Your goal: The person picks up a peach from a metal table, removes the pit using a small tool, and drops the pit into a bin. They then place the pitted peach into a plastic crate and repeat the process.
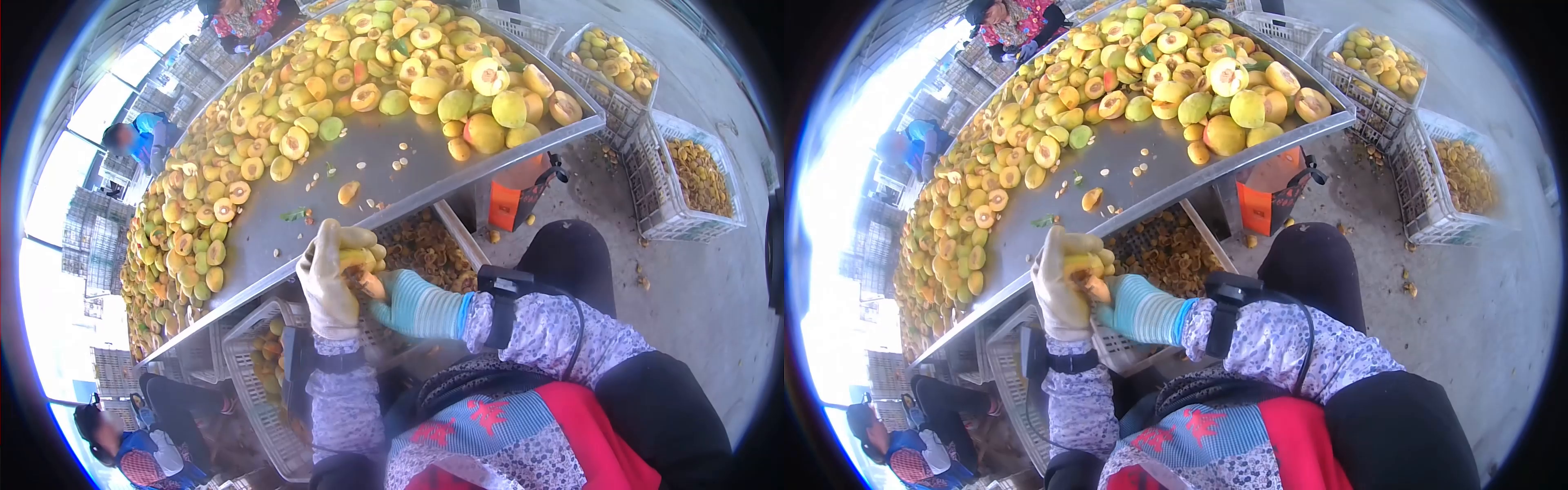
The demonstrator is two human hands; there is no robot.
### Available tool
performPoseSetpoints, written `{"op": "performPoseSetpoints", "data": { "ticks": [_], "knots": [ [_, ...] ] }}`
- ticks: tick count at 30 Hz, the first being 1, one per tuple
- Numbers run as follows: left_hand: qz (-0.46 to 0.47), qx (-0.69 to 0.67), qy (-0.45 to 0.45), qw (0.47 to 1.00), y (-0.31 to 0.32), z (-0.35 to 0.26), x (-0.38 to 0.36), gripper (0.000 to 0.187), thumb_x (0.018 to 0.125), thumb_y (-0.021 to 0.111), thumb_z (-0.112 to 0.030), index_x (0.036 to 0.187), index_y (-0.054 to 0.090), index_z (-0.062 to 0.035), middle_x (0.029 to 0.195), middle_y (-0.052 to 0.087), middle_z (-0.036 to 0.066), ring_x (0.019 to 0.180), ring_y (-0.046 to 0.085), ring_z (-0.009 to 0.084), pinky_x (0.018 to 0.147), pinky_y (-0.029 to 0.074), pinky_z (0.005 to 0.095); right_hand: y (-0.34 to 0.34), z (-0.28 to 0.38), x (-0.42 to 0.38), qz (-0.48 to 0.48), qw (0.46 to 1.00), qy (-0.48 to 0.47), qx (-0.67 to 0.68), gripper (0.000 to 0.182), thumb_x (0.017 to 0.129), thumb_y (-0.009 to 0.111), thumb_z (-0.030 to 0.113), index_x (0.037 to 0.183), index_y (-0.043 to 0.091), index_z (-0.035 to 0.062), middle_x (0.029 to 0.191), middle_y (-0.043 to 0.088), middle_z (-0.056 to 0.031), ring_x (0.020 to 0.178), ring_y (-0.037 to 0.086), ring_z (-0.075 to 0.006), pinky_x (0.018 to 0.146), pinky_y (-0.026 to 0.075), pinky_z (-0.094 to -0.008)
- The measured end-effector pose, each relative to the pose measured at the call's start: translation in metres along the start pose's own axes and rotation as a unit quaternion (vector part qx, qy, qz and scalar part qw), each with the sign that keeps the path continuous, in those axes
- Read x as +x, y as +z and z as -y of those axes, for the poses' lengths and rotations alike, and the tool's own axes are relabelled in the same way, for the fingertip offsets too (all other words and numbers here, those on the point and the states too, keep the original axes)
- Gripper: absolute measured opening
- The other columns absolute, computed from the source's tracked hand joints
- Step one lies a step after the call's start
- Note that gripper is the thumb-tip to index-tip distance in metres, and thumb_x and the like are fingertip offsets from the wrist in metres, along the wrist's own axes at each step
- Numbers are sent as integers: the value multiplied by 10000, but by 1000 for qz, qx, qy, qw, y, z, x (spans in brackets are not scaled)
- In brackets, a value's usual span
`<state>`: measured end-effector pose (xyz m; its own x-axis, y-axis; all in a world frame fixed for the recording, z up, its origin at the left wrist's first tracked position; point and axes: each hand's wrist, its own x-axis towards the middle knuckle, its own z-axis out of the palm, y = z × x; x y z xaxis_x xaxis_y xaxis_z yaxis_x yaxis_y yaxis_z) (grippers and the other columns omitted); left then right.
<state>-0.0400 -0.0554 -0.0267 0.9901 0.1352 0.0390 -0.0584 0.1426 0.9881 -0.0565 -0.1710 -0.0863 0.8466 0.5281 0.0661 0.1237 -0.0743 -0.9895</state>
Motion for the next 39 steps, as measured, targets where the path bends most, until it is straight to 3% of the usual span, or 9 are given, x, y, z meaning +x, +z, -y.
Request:
{"op": "performPoseSetpoints", "data": {
  "ticks": [2, 8, 15, 20, 22, 28, 32, 37, 39],
  "knots": [
    [26, 112, -54, 992, -4, -4, 1, 520, 985, 551, -407, 810, 659, 71, 707, 646, 139, 608, 618, 196, 578, 510, 286, -10, 14, -1, 48, 990, 114, -63, 306, 917, 539, 223, 1080, 644, -15, 948, 690, -226, 936, 674, -378, 830, 537, -428],
    [-95, -14, -12, 995, 16, 6, -7, 508, 987, 549, -410, 831, 659, 62, 706, 640, 128, 581, 611, 188, 546, 491, 284, -1, 13, -7, 22, 991, 108, 70, 319, 931, 550, 252, 1059, 650, -22, 913, 692, -227, 901, 686, -354, 804, 540, -409],
    [-4, 73, -71, 995, -2, 8, -2, 524, 984, 524, -417, 826, 650, 66, 755, 647, 144, 611, 630, 206, 574, 522, 298, -7, 5, -4, 65, 987, 133, -61, 345, 937, 545, 272, 1072, 640, -31, 914, 698, -209, 898, 690, -332, 801, 543, -394],
    [5, -38, -66, 997, -7, 14, -1, 547, 978, 528, -447, 827, 654, 63, 687, 637, 145, 586, 620, 196, 565, 510, 295, -21, 29, -10, 137, 952, 261, 76, 352, 951, 514, 270, 1093, 619, -35, 885, 687, -208, 899, 685, -344, 813, 548, -409],
    [68, 105, -55, 991, -11, 8, -1, 553, 981, 522, -456, 810, 648, 54, 719, 645, 161, 600, 630, 215, 573, 524, 312, -21, 29, -12, 121, 972, 199, 5, 350, 949, 505, 259, 1096, 613, -39, 887, 683, -211, 900, 682, -346, 813, 547, -407],
    [-73, -48, -40, 995, 10, 16, -10, 558, 987, 514, -450, 776, 646, 49, 677, 636, 153, 598, 642, 230, 572, 523, 314, -15, 32, -15, 82, 985, 151, 23, 345, 943, 497, 244, 1110, 599, -40, 922, 674, -221, 913, 670, -363, 840, 546, -410],
    [16, 44, -52, 998, -1, 14, -5, 493, 1015, 442, -378, 801, 597, 39, 741, 624, 158, 580, 621, 221, 590, 524, 324, -19, 22, -12, 102, 989, 91, -63, 356, 964, 475, 254, 1144, 579, -36, 926, 676, -213, 906, 667, -372, 851, 543, -419],
    [-10, -40, -76, 996, -1, 20, -8, 498, 1003, 463, -361, 786, 629, 55, 699, 626, 154, 582, 627, 226, 598, 518, 327, -21, 35, -13, 154, 957, 244, 29, 366, 993, 435, 281, 1162, 576, -12, 967, 678, -209, 957, 656, -391, 889, 533, -439],
    [27, 31, -80, 996, -3, 15, -5, 497, 997, 477, -368, 783, 627, 54, 705, 629, 148, 581, 623, 231, 600, 519, 329, -11, 15, -14, 80, 980, 75, -165, 362, 988, 440, 284, 1142, 570, -17, 910, 672, -203, 859, 689, -334, 744, 581, -406]
  ]
}}
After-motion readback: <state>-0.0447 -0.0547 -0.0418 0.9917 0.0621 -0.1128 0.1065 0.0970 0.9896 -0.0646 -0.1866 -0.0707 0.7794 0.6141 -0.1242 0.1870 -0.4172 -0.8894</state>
